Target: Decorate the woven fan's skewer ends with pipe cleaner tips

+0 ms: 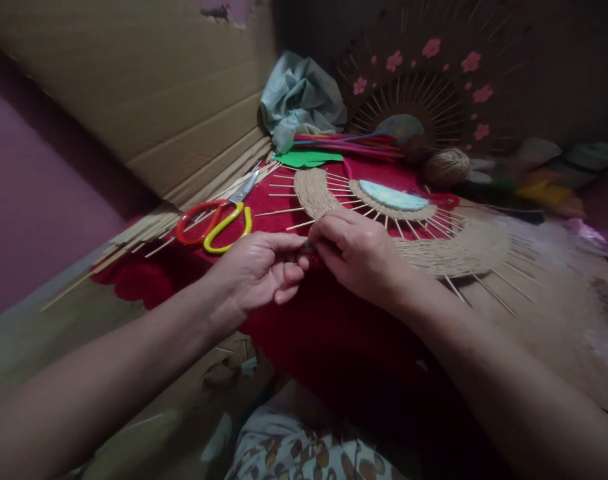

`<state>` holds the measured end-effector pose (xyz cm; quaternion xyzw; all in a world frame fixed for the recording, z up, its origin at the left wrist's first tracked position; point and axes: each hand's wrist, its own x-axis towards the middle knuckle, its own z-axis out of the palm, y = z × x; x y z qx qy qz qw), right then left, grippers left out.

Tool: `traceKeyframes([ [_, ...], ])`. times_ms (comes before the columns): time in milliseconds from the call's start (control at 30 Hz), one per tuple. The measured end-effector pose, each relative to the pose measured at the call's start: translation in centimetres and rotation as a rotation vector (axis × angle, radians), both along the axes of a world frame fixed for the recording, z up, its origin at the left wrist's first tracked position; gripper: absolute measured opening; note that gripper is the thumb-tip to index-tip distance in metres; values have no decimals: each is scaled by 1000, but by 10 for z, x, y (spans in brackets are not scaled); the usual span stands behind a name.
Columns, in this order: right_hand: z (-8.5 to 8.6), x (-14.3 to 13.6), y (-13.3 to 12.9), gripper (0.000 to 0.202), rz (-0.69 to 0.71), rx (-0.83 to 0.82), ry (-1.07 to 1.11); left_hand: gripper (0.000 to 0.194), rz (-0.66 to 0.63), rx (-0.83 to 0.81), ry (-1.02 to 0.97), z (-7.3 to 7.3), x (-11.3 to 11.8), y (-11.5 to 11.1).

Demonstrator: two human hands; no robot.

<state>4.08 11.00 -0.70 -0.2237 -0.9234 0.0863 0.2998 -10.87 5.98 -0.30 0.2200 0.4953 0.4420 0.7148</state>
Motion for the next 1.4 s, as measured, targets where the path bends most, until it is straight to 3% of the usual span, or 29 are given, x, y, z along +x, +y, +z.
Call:
traceKeyframes([
  [100, 0, 1, 0, 19, 2, -2, 13, 21, -103, 79, 130, -3, -3, -7],
  [167, -1, 1, 1, 19, -2, 1, 12, 19, -126, 192, 343, -4, -4, -16],
  [333, -2, 1, 0, 16, 1, -1, -12, 27, 70, 660, 1170, -15, -1, -35],
  [433, -2, 1, 0, 16, 3, 0, -6, 28, 40, 907, 1571, -24, -3, -32],
  [567, -2, 1, -1, 17, 3, 8, -8, 24, 12, 1079, 1790, -31, -5, -22],
  [700, -3, 1, 0, 17, 11, 9, -4, 17, 100, 1189, 1810, -35, -6, -16],
  [900, -5, 0, 1, 17, 12, 12, -8, 20, 88, 1282, 1846, -40, -9, -12],
  [1000, -4, 0, 0, 18, 5, 9, -18, 17, 93, 1255, 1770, -39, -9, -11],
  [1067, -4, 0, 0, 18, 6, 4, -22, 12, 84, 1140, 1625, -35, -8, -11],
  [1267, -4, -1, -1, 17, -9, -12, -62, 5, -85, 532, 863, -17, -5, -9],
  [1400, -4, -2, -1, 17, -20, -18, -82, 7, -121, 416, 728, -8, -5, -9],
])
